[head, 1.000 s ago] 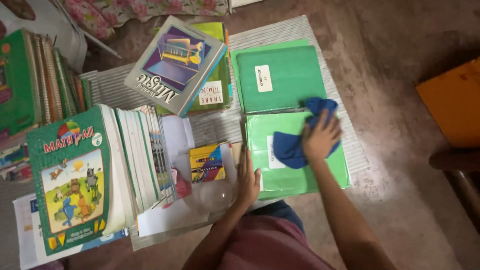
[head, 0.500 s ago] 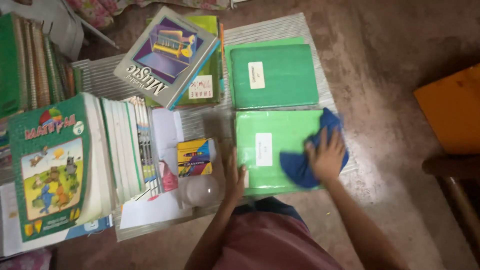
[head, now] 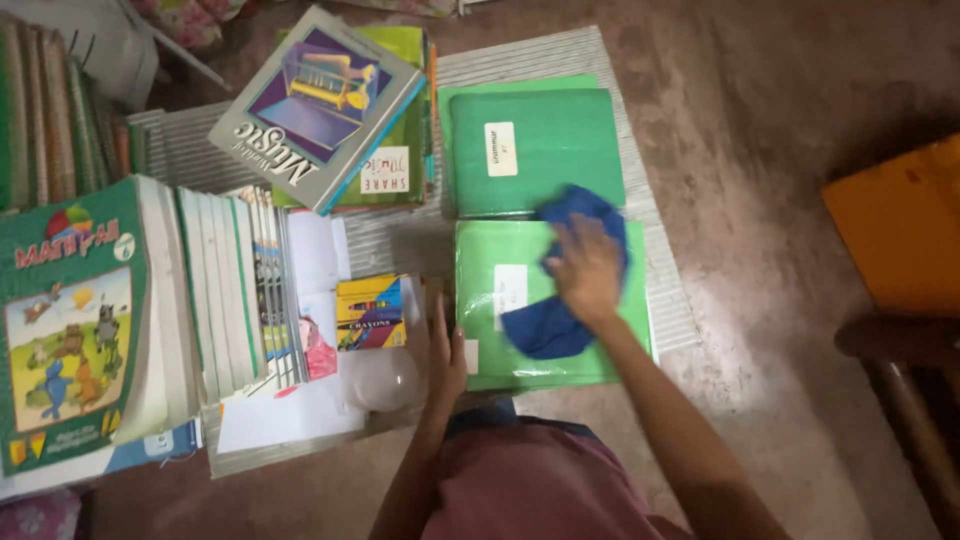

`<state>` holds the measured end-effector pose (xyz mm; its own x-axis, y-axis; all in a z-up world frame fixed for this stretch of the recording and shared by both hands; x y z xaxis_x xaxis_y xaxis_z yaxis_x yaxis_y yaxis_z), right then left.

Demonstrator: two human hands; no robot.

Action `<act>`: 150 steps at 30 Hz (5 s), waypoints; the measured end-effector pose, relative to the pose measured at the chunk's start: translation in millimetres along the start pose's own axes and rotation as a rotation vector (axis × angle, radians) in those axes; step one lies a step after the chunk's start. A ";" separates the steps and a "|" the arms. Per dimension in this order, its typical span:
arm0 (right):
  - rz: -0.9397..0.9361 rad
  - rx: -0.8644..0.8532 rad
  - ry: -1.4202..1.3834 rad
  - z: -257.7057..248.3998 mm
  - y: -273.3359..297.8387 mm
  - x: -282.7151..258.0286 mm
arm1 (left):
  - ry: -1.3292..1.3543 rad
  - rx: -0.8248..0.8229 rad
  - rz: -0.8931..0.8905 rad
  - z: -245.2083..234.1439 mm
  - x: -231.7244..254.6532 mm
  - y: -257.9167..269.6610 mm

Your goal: Wiping the covers of green folders with a blue cloth.

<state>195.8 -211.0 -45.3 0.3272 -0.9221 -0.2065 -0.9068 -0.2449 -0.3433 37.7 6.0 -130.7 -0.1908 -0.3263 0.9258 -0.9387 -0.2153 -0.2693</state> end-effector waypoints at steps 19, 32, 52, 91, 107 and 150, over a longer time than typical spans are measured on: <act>-0.137 0.014 -0.750 -129.7 -44.4 -68.6 | 0.120 0.047 0.102 -23.8 79.3 -28.6; -0.244 -0.415 0.149 -10.8 116.1 -89.7 | -0.062 -0.008 -0.068 -4.0 -11.9 4.3; 0.055 0.002 0.104 -58.7 106.7 -25.2 | -0.018 0.004 -0.051 -1.5 -15.6 8.8; -0.118 -0.165 -0.014 4.2 36.7 -93.3 | -0.016 -0.004 -0.057 2.4 -25.7 9.3; 0.356 -0.088 0.186 -60.8 108.6 57.9 | -0.010 0.023 0.050 -1.8 -10.0 0.7; 0.115 -0.278 0.188 -77.2 141.3 22.8 | -0.625 -0.925 0.782 71.5 68.7 -15.8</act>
<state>54.6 -289.7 -27.7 0.1874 -0.9811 -0.0480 -0.9810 -0.1845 -0.0598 60.0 -78.9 -81.8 -0.8278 -0.4890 0.2750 -0.5409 0.8258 -0.1599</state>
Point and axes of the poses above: each hand's wrist, its own y-axis away from the middle knuckle, its own z-axis out of the palm, x = y × z, the point moved 7 cm from there along -y, towards the middle knuckle, and after that the axes turned 13 degrees about z, right-handed, at the moved point
